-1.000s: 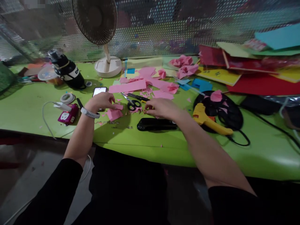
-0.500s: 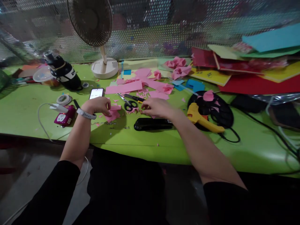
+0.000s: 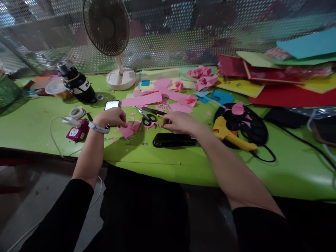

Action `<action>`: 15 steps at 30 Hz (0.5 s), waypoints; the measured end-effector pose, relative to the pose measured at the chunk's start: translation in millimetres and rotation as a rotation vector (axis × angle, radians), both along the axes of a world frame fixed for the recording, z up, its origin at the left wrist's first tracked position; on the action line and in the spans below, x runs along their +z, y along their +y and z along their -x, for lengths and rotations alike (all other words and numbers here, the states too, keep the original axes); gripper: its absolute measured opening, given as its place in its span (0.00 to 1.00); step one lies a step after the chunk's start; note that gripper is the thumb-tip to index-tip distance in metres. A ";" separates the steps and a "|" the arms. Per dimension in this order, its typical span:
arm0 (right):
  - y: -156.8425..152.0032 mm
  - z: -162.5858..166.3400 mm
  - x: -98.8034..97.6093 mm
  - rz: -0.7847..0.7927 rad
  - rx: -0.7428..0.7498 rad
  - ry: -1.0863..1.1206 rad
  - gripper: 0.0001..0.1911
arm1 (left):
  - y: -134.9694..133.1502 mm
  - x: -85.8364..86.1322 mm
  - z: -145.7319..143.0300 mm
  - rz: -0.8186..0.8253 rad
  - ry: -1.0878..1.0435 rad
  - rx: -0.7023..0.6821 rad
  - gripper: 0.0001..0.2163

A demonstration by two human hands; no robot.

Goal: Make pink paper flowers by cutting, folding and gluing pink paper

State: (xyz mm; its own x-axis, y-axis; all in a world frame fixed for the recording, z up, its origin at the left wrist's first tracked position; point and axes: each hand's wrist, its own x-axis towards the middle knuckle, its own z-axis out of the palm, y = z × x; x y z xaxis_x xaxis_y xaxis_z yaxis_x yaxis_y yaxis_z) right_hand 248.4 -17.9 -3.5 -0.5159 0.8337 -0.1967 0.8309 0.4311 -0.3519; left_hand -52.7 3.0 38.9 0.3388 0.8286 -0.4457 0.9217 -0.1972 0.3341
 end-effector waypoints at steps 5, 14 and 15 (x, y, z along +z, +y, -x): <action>-0.5 -1.5 1.6 -0.007 -0.017 -0.017 0.09 | -1.9 0.1 -2.1 -0.022 -0.021 0.011 0.15; 3.1 -0.8 -4.4 -0.003 0.001 -0.013 0.09 | -2.4 2.6 -6.1 -0.078 0.069 -0.055 0.15; 2.6 -0.3 -3.8 -0.001 -0.004 -0.007 0.10 | -2.0 2.3 -6.3 -0.098 0.084 -0.052 0.14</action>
State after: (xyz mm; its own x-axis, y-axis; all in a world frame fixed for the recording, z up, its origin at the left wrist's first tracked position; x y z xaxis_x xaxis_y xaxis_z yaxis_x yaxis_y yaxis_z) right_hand 248.7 -15.3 -7.3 -0.5116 0.8357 -0.1996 0.8348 0.4284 -0.3458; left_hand -46.5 1.0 41.2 0.3478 0.8519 -0.3916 0.9331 -0.2738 0.2332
